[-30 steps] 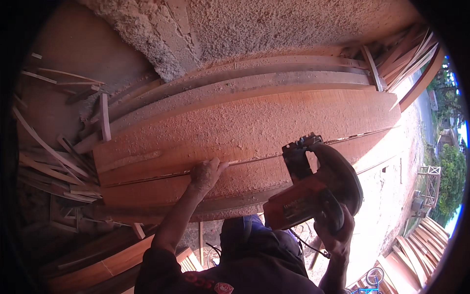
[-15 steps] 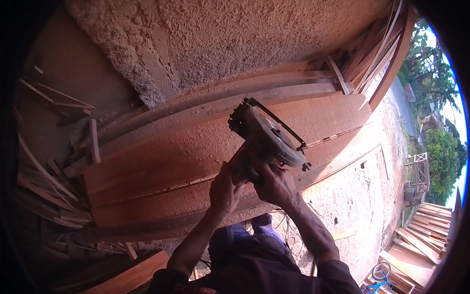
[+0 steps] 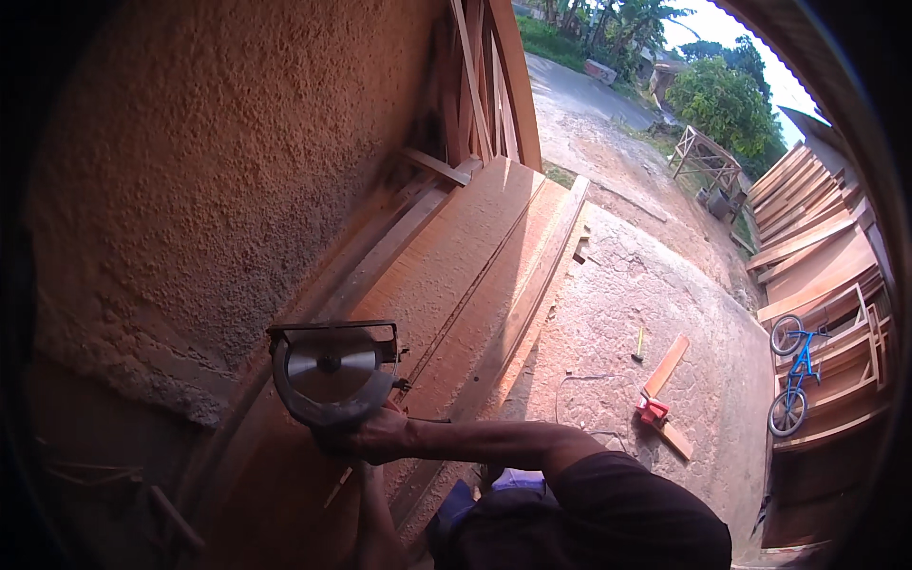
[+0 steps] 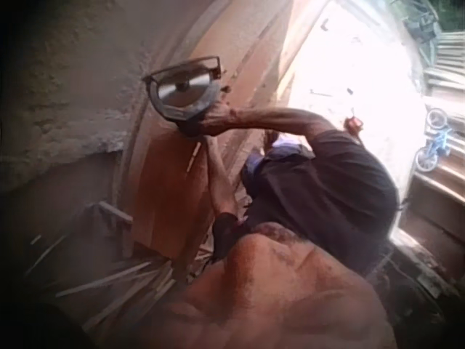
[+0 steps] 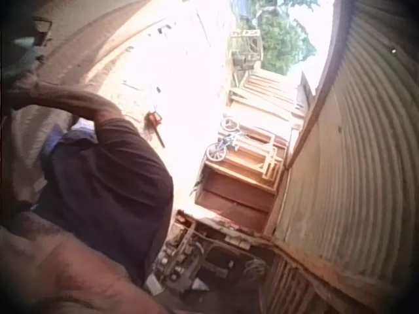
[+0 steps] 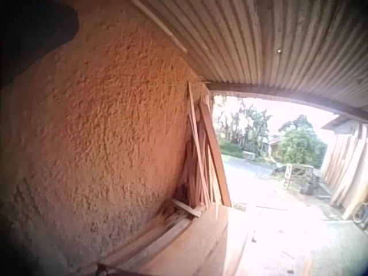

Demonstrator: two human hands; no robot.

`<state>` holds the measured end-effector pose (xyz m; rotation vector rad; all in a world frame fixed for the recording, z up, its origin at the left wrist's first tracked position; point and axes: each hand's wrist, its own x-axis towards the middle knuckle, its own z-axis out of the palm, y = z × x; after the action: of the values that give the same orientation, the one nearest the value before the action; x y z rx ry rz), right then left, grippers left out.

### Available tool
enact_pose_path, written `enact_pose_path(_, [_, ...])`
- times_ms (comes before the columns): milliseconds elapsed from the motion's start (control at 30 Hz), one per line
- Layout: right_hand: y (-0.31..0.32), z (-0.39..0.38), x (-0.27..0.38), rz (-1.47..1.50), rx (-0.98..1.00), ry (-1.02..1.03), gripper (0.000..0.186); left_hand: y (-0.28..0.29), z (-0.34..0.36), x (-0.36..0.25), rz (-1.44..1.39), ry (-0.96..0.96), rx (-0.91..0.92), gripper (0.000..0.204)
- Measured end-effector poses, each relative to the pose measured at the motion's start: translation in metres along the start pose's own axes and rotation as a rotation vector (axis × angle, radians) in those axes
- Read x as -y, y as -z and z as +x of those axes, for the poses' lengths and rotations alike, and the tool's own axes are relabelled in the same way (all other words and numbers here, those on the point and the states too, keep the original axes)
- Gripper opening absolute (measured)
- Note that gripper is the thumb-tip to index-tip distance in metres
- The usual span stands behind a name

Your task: The person uses a hammer to tap a nail into a wooden plank, then uses a circular saw to cut the plank. The person handles the plank and the saw, making a cut along the wood's length.

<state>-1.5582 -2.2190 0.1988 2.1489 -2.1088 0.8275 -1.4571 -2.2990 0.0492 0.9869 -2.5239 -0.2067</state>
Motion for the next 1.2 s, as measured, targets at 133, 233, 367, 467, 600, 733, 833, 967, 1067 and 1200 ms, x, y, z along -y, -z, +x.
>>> enact_pose_path(133, [-0.007,-0.009,0.007,0.125,0.144,0.017,0.046,0.016,-0.001,0.006,-0.137,0.051,0.109,0.065])
enact_pose_path(233, [-0.012,-0.01,0.009,0.006,-0.054,0.125,0.046,0.058,0.013,0.018,-0.622,0.312,0.191,0.064])
enact_pose_path(367, [-0.017,-0.015,0.012,-0.03,-0.131,0.118,0.045,0.136,0.035,0.033,-1.562,0.826,0.069,0.063])
enact_pose_path(467, [-0.027,-0.019,0.014,0.006,-0.113,0.103,0.043,0.164,0.037,0.012,-1.551,0.704,-0.103,0.063])
enact_pose_path(600, [-0.039,-0.02,0.02,0.064,0.027,0.047,0.041,0.158,0.046,-0.025,-0.967,0.577,-0.182,0.059])
enact_pose_path(733, [-0.023,-0.032,0.028,0.145,0.292,-0.092,0.032,0.157,0.054,-0.028,-1.073,0.537,-0.245,0.055])
enact_pose_path(833, [0.005,-0.051,0.035,0.171,0.017,-0.02,0.031,0.155,0.053,-0.026,-1.008,0.584,-0.253,0.054])
enact_pose_path(967, [0.045,-0.098,0.031,0.97,-0.01,-0.406,0.043,0.147,0.052,-0.024,-1.033,0.561,-0.282,0.054])
enact_pose_path(1067, [0.055,-0.108,0.011,2.009,0.122,-0.741,0.056,0.145,0.052,-0.022,-0.985,0.61,-0.264,0.055])
enact_pose_path(1200, [0.04,-0.096,-0.005,2.391,0.156,-0.811,0.056,0.15,0.051,-0.024,-0.924,0.631,-0.266,0.056])
